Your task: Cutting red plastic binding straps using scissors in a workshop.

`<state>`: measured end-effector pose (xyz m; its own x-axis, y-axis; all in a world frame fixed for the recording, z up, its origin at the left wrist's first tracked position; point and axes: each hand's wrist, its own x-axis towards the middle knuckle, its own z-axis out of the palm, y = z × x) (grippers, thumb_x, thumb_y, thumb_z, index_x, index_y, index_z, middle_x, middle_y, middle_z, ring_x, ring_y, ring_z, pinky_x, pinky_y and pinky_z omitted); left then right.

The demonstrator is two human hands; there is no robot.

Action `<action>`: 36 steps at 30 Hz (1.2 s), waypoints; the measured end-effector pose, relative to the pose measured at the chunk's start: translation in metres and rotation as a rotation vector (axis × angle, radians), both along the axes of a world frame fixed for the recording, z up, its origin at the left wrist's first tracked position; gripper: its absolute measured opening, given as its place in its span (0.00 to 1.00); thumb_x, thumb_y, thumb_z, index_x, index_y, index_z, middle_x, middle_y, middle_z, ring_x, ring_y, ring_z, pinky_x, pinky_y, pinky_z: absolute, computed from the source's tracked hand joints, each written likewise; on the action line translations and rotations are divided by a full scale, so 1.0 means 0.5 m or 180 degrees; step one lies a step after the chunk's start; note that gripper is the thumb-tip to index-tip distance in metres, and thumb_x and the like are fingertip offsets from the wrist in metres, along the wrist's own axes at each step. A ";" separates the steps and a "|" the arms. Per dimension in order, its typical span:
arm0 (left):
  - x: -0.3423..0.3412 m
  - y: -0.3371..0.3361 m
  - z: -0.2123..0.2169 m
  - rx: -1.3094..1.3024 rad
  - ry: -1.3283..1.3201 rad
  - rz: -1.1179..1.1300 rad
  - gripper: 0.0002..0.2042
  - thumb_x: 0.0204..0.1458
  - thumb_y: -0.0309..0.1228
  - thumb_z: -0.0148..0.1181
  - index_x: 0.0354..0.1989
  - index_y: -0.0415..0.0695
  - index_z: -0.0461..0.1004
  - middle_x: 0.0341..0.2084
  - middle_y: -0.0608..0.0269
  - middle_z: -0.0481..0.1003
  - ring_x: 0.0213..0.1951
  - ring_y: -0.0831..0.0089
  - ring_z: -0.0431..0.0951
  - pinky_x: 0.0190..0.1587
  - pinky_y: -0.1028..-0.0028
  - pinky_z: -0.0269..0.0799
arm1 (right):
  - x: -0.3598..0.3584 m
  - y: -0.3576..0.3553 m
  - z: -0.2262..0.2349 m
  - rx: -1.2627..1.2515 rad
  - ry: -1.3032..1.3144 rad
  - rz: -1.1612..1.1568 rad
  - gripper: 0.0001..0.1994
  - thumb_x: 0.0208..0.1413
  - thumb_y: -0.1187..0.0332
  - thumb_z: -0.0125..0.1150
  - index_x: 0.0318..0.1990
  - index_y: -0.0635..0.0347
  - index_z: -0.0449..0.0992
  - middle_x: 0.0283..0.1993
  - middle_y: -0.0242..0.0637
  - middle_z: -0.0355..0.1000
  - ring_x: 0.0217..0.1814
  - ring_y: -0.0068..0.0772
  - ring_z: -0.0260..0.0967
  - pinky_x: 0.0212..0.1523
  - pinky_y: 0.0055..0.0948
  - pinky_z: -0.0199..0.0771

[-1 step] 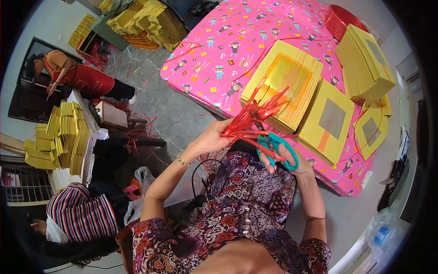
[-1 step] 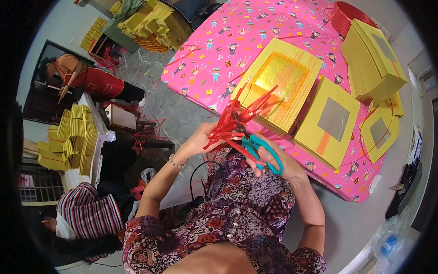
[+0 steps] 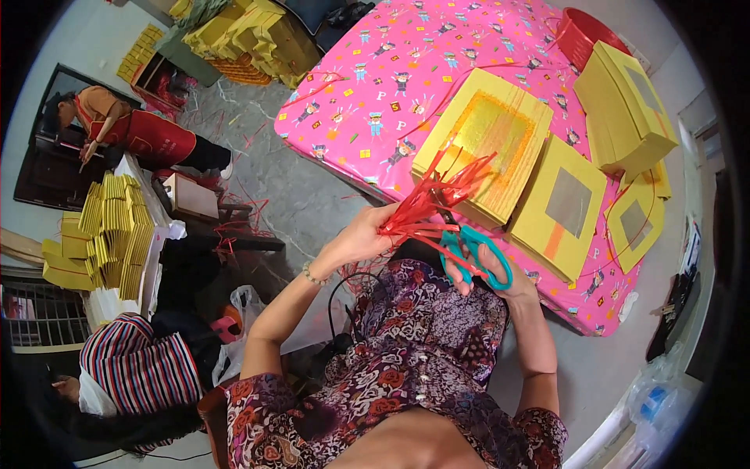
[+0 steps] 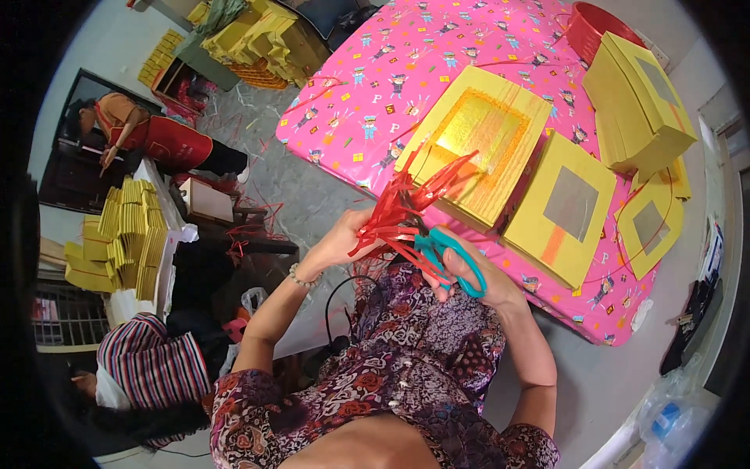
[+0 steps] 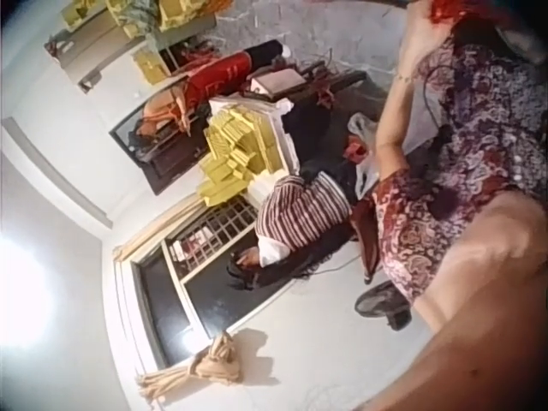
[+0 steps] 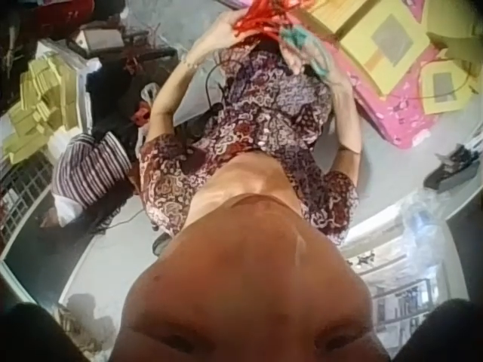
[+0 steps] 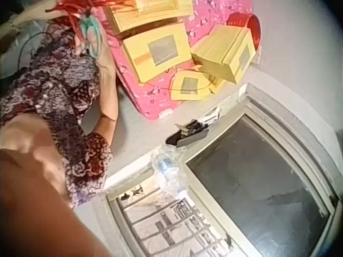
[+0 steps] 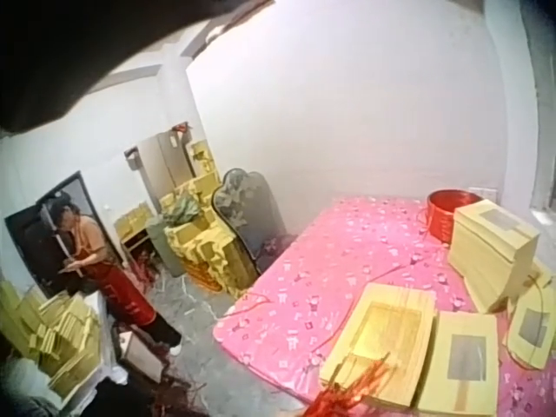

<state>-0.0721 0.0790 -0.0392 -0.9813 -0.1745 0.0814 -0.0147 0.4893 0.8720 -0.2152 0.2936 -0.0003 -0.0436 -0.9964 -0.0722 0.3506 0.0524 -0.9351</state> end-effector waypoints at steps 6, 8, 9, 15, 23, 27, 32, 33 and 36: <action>0.004 0.004 0.000 0.0012 -0.0064 0.0019 0.20 0.47 0.29 0.59 0.50 0.44 0.69 0.21 0.52 0.74 0.21 0.66 0.73 0.27 0.70 0.67 | 0.003 -0.004 -0.009 -0.0071 -0.0052 -0.0126 0.31 0.57 0.39 0.40 0.48 0.62 0.62 0.29 0.31 0.65 0.25 0.18 0.64 0.24 0.18 0.61; 0.005 0.006 -0.001 -0.0038 -0.0174 0.0021 0.20 0.47 0.29 0.59 0.50 0.44 0.69 0.21 0.51 0.74 0.21 0.65 0.73 0.27 0.70 0.67 | -0.003 -0.004 -0.020 -0.0095 0.0014 -0.0056 0.31 0.57 0.39 0.41 0.48 0.62 0.63 0.27 0.31 0.65 0.25 0.19 0.64 0.24 0.18 0.60; 0.005 0.005 -0.004 -0.0046 -0.0229 0.0016 0.20 0.47 0.29 0.59 0.51 0.44 0.69 0.21 0.51 0.74 0.21 0.64 0.73 0.27 0.70 0.67 | -0.002 -0.007 -0.019 -0.0095 0.0013 -0.0052 0.31 0.57 0.39 0.41 0.48 0.62 0.63 0.27 0.31 0.65 0.25 0.19 0.64 0.24 0.18 0.60; 0.006 0.004 0.004 -0.0026 -0.0253 -0.0052 0.21 0.47 0.31 0.59 0.51 0.44 0.68 0.24 0.50 0.74 0.23 0.57 0.73 0.29 0.68 0.67 | -0.003 -0.018 -0.024 0.0115 -0.0766 -0.0424 0.30 0.54 0.41 0.49 0.43 0.65 0.66 0.26 0.31 0.65 0.19 0.17 0.61 0.18 0.16 0.58; 0.005 -0.001 0.032 -0.0111 -0.0599 -0.0066 0.19 0.47 0.31 0.60 0.50 0.43 0.69 0.26 0.49 0.74 0.29 0.54 0.75 0.32 0.65 0.68 | -0.025 -0.014 -0.023 -0.0100 -0.0774 -0.0684 0.31 0.53 0.40 0.51 0.40 0.67 0.67 0.19 0.30 0.63 0.12 0.14 0.55 0.12 0.13 0.54; 0.001 -0.004 0.022 -0.0399 -0.0239 0.0141 0.18 0.46 0.31 0.60 0.46 0.40 0.69 0.25 0.47 0.74 0.31 0.50 0.75 0.32 0.63 0.68 | -0.051 0.032 -0.019 -0.0335 -0.1219 -0.0579 0.36 0.48 0.39 0.56 0.48 0.67 0.64 0.28 0.39 0.66 0.14 0.21 0.58 0.11 0.16 0.55; -0.002 -0.010 0.007 -0.0988 -0.0402 0.0316 0.17 0.46 0.30 0.59 0.44 0.37 0.68 0.25 0.42 0.73 0.31 0.48 0.74 0.32 0.59 0.69 | -0.058 0.064 0.024 -0.0337 -0.0944 -0.0053 0.33 0.51 0.43 0.50 0.49 0.67 0.60 0.26 0.39 0.66 0.14 0.25 0.61 0.13 0.21 0.60; -0.004 -0.005 0.010 -0.1080 -0.0404 0.0359 0.16 0.45 0.29 0.58 0.43 0.37 0.68 0.24 0.42 0.72 0.30 0.48 0.74 0.31 0.58 0.69 | -0.054 0.065 0.053 0.0164 -0.0799 0.0187 0.23 0.58 0.50 0.44 0.38 0.66 0.65 0.21 0.36 0.65 0.15 0.26 0.63 0.15 0.23 0.62; 0.000 -0.001 0.021 -0.1195 -0.0534 0.0440 0.13 0.45 0.27 0.57 0.40 0.37 0.68 0.25 0.42 0.72 0.32 0.45 0.73 0.33 0.57 0.68 | -0.031 0.043 0.059 0.0563 -0.0397 0.0633 0.21 0.51 0.53 0.58 0.37 0.63 0.63 0.25 0.31 0.64 0.22 0.19 0.64 0.18 0.19 0.63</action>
<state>-0.0720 0.0785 -0.0288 -0.9558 -0.2940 0.0057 -0.2287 0.7555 0.6140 -0.2309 0.3150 0.0292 0.1713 -0.9560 -0.2382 0.4287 0.2900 -0.8556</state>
